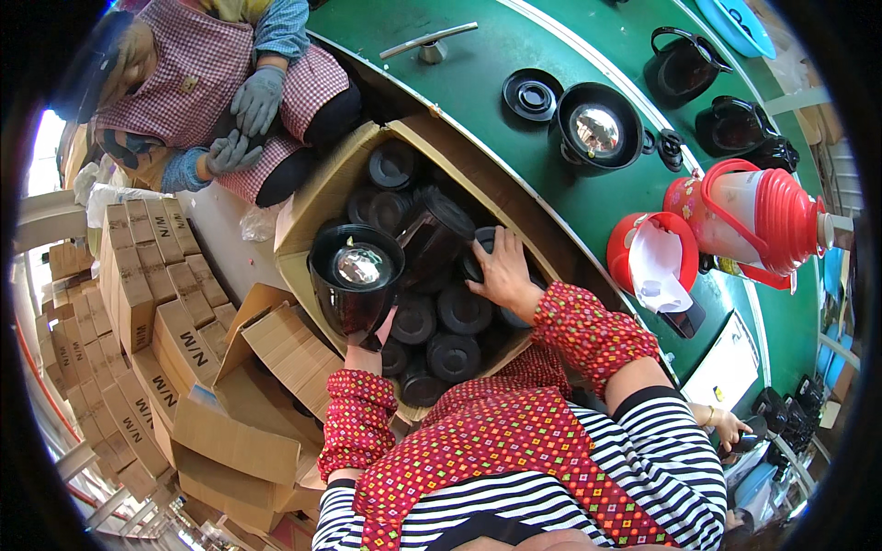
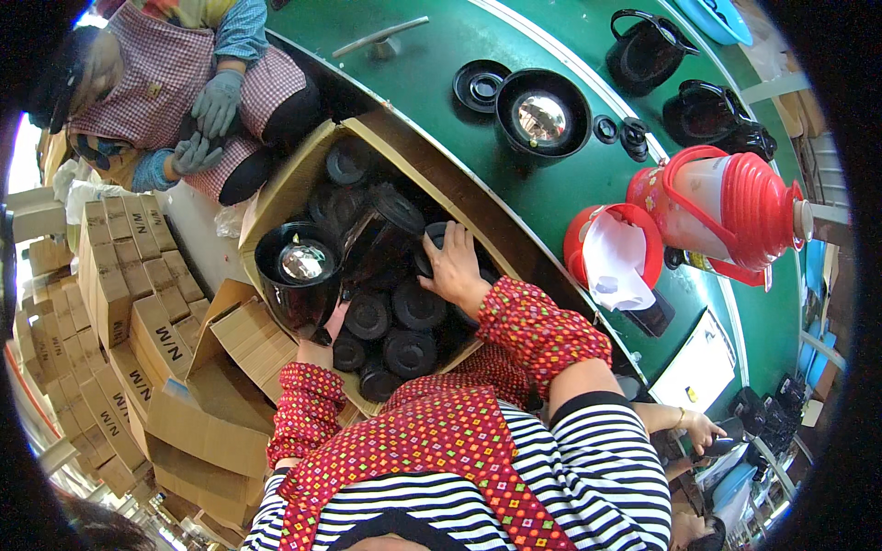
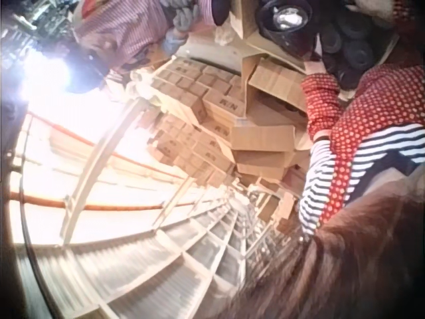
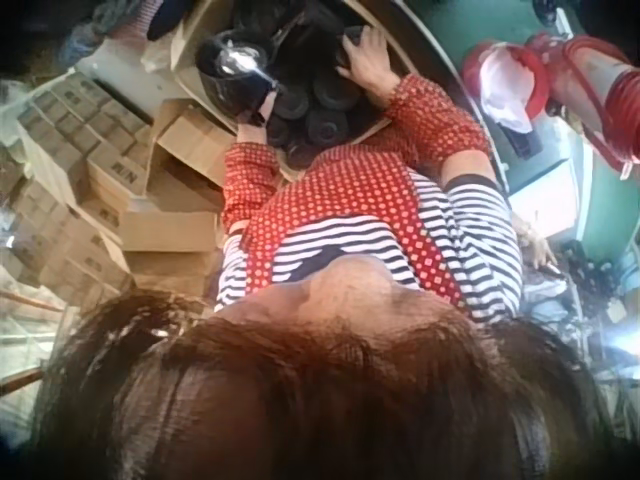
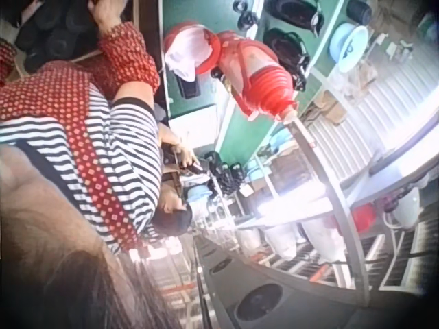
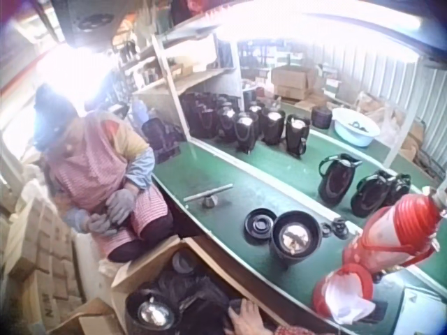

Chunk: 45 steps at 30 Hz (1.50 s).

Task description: The person repeatedly picks black kettle bodies from a green workbench and screws on white lids taken from a blue basin. The person places the assembled kettles back on the bench and into a cardboard box. Another worker is visible nearby handling similar items.

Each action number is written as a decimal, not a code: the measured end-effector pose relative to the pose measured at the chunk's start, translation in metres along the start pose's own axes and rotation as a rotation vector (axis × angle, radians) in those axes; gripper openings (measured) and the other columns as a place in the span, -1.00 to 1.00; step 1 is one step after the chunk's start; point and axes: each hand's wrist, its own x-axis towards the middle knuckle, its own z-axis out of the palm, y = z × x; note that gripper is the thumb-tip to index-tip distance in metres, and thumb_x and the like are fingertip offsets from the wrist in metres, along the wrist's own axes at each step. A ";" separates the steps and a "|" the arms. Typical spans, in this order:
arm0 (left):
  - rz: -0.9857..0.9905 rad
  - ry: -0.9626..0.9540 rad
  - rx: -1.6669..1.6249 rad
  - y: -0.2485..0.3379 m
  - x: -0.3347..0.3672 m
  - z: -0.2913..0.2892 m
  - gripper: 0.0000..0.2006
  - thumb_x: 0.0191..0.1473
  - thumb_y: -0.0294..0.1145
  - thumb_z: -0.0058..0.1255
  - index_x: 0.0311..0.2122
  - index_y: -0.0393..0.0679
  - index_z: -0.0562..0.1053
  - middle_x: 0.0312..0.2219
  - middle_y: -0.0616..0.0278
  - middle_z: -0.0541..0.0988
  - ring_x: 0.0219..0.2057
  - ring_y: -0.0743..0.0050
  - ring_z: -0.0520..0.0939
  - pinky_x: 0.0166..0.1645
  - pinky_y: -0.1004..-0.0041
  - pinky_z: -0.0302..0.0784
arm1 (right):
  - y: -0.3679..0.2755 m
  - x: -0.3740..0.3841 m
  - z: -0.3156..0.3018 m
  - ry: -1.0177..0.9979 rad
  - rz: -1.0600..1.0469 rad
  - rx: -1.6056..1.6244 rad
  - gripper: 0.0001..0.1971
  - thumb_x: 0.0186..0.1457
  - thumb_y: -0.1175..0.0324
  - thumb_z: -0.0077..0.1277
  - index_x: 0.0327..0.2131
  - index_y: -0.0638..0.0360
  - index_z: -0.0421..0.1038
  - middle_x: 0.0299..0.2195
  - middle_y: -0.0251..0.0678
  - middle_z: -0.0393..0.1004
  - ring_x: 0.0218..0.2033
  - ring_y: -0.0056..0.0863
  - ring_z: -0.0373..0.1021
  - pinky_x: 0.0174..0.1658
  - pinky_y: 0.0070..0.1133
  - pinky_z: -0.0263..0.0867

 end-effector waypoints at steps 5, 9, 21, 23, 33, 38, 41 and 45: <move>0.263 -0.131 0.745 -0.018 0.005 -0.029 -0.26 0.24 -0.01 0.05 0.44 -0.01 0.12 0.43 0.13 0.13 0.44 0.05 0.10 0.50 0.07 -0.03 | 0.002 -0.033 -0.049 0.083 0.075 0.347 -0.08 -0.11 -0.21 0.30 0.34 -0.20 0.26 0.10 0.27 0.26 0.14 0.25 0.20 0.27 -0.04 0.10; 0.070 -0.144 -0.004 -0.012 -0.024 -0.003 -0.42 0.32 -0.17 0.01 0.38 -0.02 0.23 0.34 0.13 0.31 0.33 0.12 0.32 0.41 0.11 0.28 | 0.031 -0.068 -0.037 0.005 0.246 1.342 -0.36 0.36 -0.05 -0.04 0.39 0.00 0.17 0.28 -0.08 0.32 0.25 -0.23 0.30 0.27 -0.40 0.23; -0.132 -0.306 -0.286 -0.001 -0.162 0.005 -0.51 0.38 -0.23 -0.08 0.32 -0.22 0.31 0.24 0.06 0.45 0.17 0.16 0.55 0.29 0.17 0.47 | -0.090 -0.124 -0.176 0.060 -0.336 1.174 -0.19 0.03 0.40 -0.07 0.42 0.19 0.05 0.25 -0.05 0.18 0.32 -0.21 0.10 0.40 -0.39 -0.09; -0.117 -0.327 -0.288 0.003 -0.169 0.005 -0.52 0.39 -0.23 -0.08 0.32 -0.22 0.31 0.24 0.06 0.45 0.16 0.16 0.55 0.28 0.17 0.48 | -0.107 -0.128 -0.190 0.087 -0.430 0.970 -0.19 0.08 0.20 0.06 0.41 0.16 0.09 0.26 0.04 0.14 0.31 -0.04 0.08 0.40 -0.28 -0.09; -0.082 -0.394 -0.287 0.009 -0.191 0.000 -0.52 0.39 -0.24 -0.09 0.31 -0.21 0.32 0.23 0.04 0.45 0.16 0.15 0.56 0.27 0.17 0.49 | -0.141 -0.147 -0.219 0.207 -0.598 0.713 -0.08 0.10 -0.29 -0.02 0.34 0.23 0.19 0.24 0.11 0.16 0.22 0.05 0.15 0.31 -0.16 0.03; -0.137 -0.449 -0.243 0.013 -0.196 0.018 -0.53 0.39 -0.24 -0.10 0.31 -0.21 0.32 0.23 0.04 0.45 0.16 0.14 0.56 0.27 0.17 0.49 | -0.133 -0.152 -0.224 0.257 -0.695 0.682 -0.05 0.04 -0.37 -0.01 0.32 0.15 0.24 0.25 0.13 0.14 0.21 0.07 0.15 0.25 -0.12 0.08; -0.192 -0.494 -0.193 0.021 -0.202 0.037 -0.53 0.39 -0.24 -0.10 0.31 -0.21 0.32 0.23 0.03 0.45 0.16 0.14 0.56 0.26 0.17 0.50 | -0.126 -0.151 -0.229 0.326 -0.795 0.618 -0.06 0.01 -0.40 0.01 0.30 0.11 0.28 0.25 0.18 0.12 0.20 0.12 0.14 0.23 -0.10 0.09; -0.169 -0.486 -0.193 0.010 -0.184 0.029 -0.53 0.39 -0.24 -0.11 0.30 -0.23 0.33 0.23 0.01 0.45 0.16 0.12 0.56 0.25 0.17 0.52 | -0.120 -0.147 -0.238 0.365 -0.862 0.558 -0.06 0.04 -0.40 0.01 0.30 0.12 0.28 0.26 0.21 0.12 0.21 0.14 0.15 0.24 -0.11 0.09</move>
